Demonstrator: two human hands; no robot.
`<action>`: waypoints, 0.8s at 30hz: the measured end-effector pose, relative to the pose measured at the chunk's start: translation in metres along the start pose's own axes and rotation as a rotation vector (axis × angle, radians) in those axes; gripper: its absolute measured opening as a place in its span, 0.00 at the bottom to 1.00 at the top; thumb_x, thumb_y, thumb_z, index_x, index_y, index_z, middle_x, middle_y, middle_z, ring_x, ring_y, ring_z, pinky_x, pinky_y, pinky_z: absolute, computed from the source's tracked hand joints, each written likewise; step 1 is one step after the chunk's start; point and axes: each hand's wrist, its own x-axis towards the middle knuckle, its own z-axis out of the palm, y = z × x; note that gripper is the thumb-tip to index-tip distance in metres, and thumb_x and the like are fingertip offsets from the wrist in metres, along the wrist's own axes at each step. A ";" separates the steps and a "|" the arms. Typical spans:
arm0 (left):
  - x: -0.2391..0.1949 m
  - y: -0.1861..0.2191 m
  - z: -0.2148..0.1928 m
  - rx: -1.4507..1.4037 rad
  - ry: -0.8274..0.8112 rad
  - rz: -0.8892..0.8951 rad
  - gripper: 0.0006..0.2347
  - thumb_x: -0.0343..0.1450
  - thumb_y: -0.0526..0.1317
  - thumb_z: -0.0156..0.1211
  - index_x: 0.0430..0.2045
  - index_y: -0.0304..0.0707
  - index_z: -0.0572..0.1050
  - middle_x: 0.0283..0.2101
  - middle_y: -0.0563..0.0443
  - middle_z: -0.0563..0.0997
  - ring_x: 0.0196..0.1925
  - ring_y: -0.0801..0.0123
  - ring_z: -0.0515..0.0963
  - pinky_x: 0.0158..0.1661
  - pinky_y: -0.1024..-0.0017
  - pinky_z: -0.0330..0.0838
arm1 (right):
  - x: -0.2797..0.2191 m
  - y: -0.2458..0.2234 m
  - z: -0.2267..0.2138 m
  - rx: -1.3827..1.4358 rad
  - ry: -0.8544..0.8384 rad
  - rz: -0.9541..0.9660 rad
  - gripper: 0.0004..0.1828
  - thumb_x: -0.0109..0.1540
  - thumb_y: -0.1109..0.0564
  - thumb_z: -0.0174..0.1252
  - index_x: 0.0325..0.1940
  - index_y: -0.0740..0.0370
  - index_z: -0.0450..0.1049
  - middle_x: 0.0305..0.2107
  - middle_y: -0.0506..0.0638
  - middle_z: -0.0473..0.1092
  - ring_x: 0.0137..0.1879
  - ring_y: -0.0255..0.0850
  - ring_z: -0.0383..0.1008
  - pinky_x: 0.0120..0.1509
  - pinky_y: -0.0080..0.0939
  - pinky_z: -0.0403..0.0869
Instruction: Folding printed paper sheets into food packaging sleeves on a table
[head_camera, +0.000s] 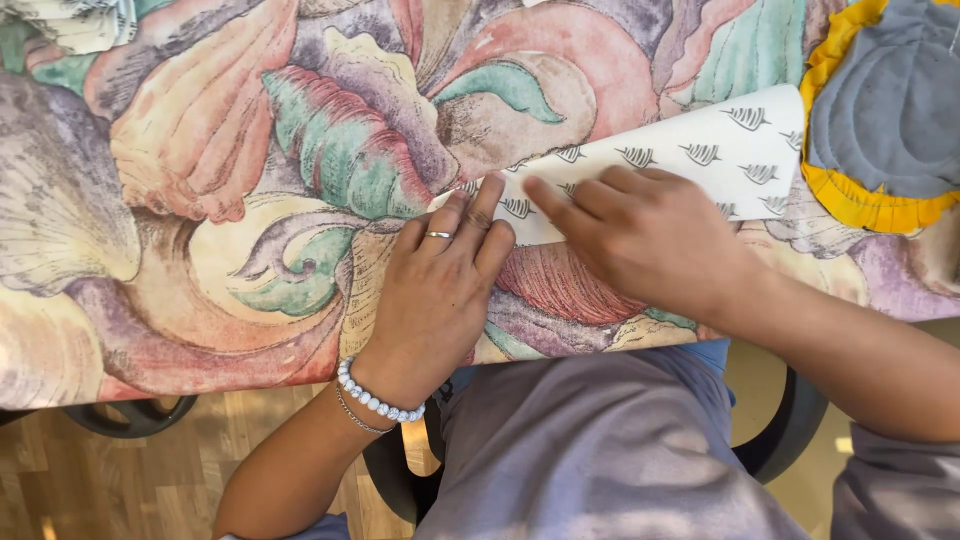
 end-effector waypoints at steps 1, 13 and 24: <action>0.001 0.000 -0.001 -0.017 -0.010 0.000 0.10 0.71 0.37 0.45 0.45 0.44 0.68 0.71 0.49 0.68 0.61 0.58 0.72 0.52 0.64 0.65 | 0.013 -0.005 0.003 -0.031 -0.035 0.006 0.21 0.69 0.53 0.54 0.67 0.56 0.73 0.23 0.41 0.67 0.28 0.36 0.68 0.26 0.38 0.69; -0.003 -0.005 0.001 -0.058 -0.033 0.010 0.20 0.66 0.35 0.49 0.54 0.51 0.69 0.73 0.47 0.64 0.61 0.57 0.70 0.50 0.62 0.65 | -0.084 0.086 0.025 -0.186 0.001 0.388 0.17 0.73 0.52 0.63 0.63 0.35 0.90 0.36 0.32 0.79 0.33 0.33 0.76 0.31 0.35 0.67; 0.002 0.006 -0.009 0.150 -0.060 0.108 0.28 0.75 0.37 0.48 0.71 0.71 0.58 0.68 0.30 0.65 0.59 0.47 0.74 0.51 0.58 0.70 | -0.096 0.051 -0.008 -0.275 0.180 0.300 0.18 0.75 0.44 0.70 0.61 0.58 0.84 0.42 0.47 0.75 0.42 0.39 0.73 0.38 0.36 0.68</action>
